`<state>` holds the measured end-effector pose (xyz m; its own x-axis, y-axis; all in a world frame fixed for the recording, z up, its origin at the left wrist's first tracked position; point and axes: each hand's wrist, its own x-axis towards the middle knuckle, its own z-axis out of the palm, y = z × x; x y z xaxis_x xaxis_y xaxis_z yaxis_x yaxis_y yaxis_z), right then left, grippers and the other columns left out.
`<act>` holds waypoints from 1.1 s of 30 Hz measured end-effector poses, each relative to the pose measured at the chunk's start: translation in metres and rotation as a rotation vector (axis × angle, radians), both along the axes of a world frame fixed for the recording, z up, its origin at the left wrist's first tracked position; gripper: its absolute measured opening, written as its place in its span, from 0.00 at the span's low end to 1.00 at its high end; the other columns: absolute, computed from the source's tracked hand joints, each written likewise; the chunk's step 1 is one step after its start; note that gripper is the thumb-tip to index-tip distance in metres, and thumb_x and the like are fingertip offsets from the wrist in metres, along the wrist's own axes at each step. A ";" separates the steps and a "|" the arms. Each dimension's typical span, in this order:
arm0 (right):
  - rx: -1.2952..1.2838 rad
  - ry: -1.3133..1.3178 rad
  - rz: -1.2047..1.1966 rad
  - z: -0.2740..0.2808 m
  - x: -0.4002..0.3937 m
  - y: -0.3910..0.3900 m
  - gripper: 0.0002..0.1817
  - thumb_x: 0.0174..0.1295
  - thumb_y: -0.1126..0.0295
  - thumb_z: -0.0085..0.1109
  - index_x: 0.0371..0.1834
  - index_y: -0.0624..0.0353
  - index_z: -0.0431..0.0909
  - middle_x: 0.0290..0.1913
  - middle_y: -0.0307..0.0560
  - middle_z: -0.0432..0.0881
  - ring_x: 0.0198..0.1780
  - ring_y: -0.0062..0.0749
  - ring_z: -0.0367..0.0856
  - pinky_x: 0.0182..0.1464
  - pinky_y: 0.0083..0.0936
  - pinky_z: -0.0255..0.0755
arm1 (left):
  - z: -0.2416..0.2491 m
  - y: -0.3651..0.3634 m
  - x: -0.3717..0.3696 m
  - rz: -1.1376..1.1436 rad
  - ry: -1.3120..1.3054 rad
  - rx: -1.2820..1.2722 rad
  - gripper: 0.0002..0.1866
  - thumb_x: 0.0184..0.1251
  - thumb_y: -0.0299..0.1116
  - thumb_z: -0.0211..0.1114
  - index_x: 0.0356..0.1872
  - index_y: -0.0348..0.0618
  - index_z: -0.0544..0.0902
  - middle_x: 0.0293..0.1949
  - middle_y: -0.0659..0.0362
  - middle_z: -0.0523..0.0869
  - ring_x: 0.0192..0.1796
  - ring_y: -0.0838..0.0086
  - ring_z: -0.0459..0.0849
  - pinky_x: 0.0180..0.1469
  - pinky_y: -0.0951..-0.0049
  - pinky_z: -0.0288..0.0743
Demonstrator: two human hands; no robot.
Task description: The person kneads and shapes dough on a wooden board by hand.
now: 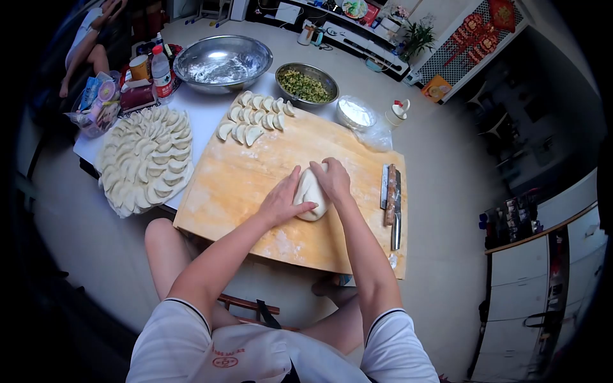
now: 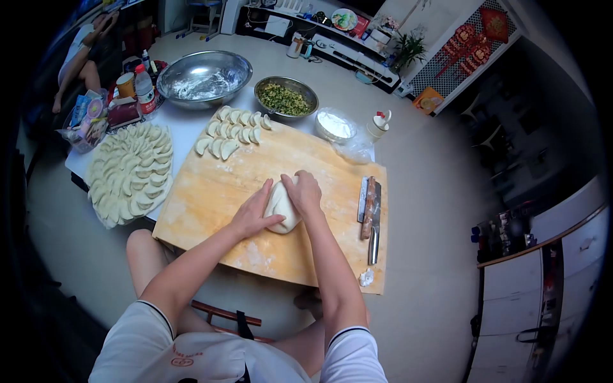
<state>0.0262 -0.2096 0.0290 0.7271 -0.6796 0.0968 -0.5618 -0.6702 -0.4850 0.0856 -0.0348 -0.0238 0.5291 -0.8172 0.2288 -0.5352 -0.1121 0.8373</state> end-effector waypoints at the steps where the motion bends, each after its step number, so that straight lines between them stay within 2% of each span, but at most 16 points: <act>1: 0.067 -0.025 0.011 0.005 -0.009 0.005 0.30 0.65 0.44 0.59 0.46 0.65 0.84 0.50 0.63 0.85 0.52 0.53 0.84 0.55 0.41 0.76 | 0.005 0.002 -0.001 -0.007 0.006 0.027 0.62 0.51 0.62 0.74 0.78 0.36 0.51 0.72 0.40 0.66 0.75 0.49 0.65 0.76 0.58 0.59; 2: 0.206 -0.104 0.023 0.011 -0.019 0.008 0.28 0.64 0.45 0.61 0.46 0.63 0.85 0.50 0.61 0.85 0.50 0.51 0.84 0.51 0.39 0.76 | 0.009 0.003 -0.002 -0.017 0.013 0.054 0.63 0.49 0.62 0.75 0.78 0.36 0.52 0.72 0.40 0.67 0.74 0.49 0.65 0.76 0.58 0.59; 5: 0.302 -0.164 -0.004 0.053 -0.039 0.031 0.27 0.64 0.44 0.61 0.45 0.60 0.85 0.44 0.57 0.86 0.43 0.48 0.84 0.47 0.37 0.76 | 0.026 0.009 -0.005 -0.051 -0.030 0.138 0.61 0.45 0.56 0.78 0.78 0.39 0.55 0.70 0.42 0.69 0.73 0.51 0.67 0.75 0.58 0.60; 8: 0.062 -0.232 -0.073 0.043 -0.035 0.060 0.24 0.63 0.46 0.63 0.43 0.58 0.86 0.39 0.50 0.83 0.40 0.39 0.80 0.43 0.34 0.72 | 0.018 0.007 -0.002 -0.122 -0.085 0.098 0.59 0.47 0.57 0.78 0.77 0.38 0.58 0.72 0.44 0.68 0.75 0.51 0.64 0.77 0.60 0.57; 11: -0.684 -0.105 -0.042 0.022 -0.041 0.086 0.21 0.62 0.46 0.63 0.43 0.52 0.86 0.48 0.49 0.80 0.52 0.40 0.77 0.52 0.38 0.68 | 0.008 0.005 -0.001 -0.118 -0.077 0.093 0.54 0.53 0.55 0.74 0.76 0.37 0.59 0.74 0.45 0.66 0.77 0.53 0.61 0.80 0.61 0.53; 12: -0.756 -0.176 -0.039 0.009 -0.041 0.083 0.21 0.62 0.46 0.62 0.40 0.53 0.87 0.54 0.54 0.79 0.58 0.46 0.74 0.56 0.43 0.64 | 0.001 0.004 -0.002 -0.099 -0.106 0.098 0.53 0.54 0.54 0.73 0.76 0.36 0.59 0.74 0.45 0.66 0.78 0.53 0.60 0.80 0.61 0.53; 15: -0.655 -0.252 -0.034 -0.022 -0.034 0.065 0.21 0.62 0.46 0.61 0.40 0.53 0.86 0.53 0.54 0.79 0.56 0.47 0.75 0.54 0.43 0.66 | -0.009 -0.005 -0.004 -0.045 -0.176 0.103 0.51 0.57 0.53 0.70 0.76 0.34 0.58 0.75 0.44 0.64 0.79 0.54 0.58 0.80 0.61 0.51; 18: -0.337 -0.020 -0.075 -0.018 -0.009 0.045 0.22 0.63 0.45 0.59 0.40 0.54 0.86 0.54 0.54 0.80 0.57 0.47 0.75 0.55 0.43 0.66 | -0.001 -0.006 -0.006 0.012 -0.188 0.113 0.51 0.63 0.55 0.66 0.77 0.31 0.54 0.76 0.41 0.61 0.80 0.53 0.56 0.81 0.59 0.49; 20: -0.357 0.019 -0.043 -0.015 0.010 0.026 0.23 0.64 0.45 0.57 0.44 0.54 0.86 0.55 0.54 0.79 0.60 0.47 0.74 0.58 0.45 0.65 | -0.006 -0.008 -0.005 0.025 -0.191 0.124 0.52 0.66 0.57 0.64 0.77 0.31 0.50 0.76 0.40 0.60 0.80 0.52 0.55 0.81 0.58 0.47; 24: -0.467 0.015 -0.114 -0.027 0.043 -0.016 0.29 0.68 0.41 0.51 0.51 0.55 0.85 0.61 0.54 0.78 0.66 0.46 0.70 0.64 0.51 0.63 | 0.000 -0.006 -0.006 0.043 -0.229 0.047 0.49 0.66 0.52 0.66 0.77 0.29 0.52 0.75 0.38 0.61 0.77 0.47 0.59 0.79 0.56 0.51; 27: -0.505 0.061 -0.192 -0.033 0.058 -0.028 0.33 0.69 0.38 0.47 0.55 0.55 0.84 0.67 0.55 0.74 0.72 0.48 0.64 0.69 0.57 0.57 | -0.001 -0.008 -0.003 0.043 -0.181 0.120 0.51 0.68 0.56 0.64 0.78 0.32 0.49 0.76 0.40 0.59 0.79 0.51 0.56 0.80 0.56 0.47; 30: -0.673 -0.004 -0.240 -0.038 0.052 -0.015 0.36 0.69 0.35 0.45 0.56 0.56 0.83 0.67 0.59 0.75 0.71 0.49 0.68 0.69 0.57 0.59 | -0.002 -0.007 -0.001 0.026 -0.188 0.138 0.54 0.64 0.59 0.66 0.78 0.32 0.49 0.77 0.40 0.58 0.80 0.52 0.56 0.81 0.57 0.47; 33: -0.040 0.364 -0.032 0.004 0.030 0.001 0.37 0.66 0.34 0.48 0.59 0.56 0.82 0.63 0.59 0.79 0.66 0.49 0.75 0.68 0.50 0.64 | 0.003 -0.003 -0.002 -0.014 -0.234 0.129 0.63 0.53 0.63 0.72 0.78 0.32 0.48 0.78 0.42 0.57 0.81 0.54 0.53 0.82 0.59 0.44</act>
<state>0.0567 -0.2082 0.0329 0.6973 -0.7035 -0.1377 -0.7138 -0.6638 -0.2234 0.0838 -0.0381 -0.0210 0.4623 -0.8545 0.2368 -0.7147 -0.2010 0.6699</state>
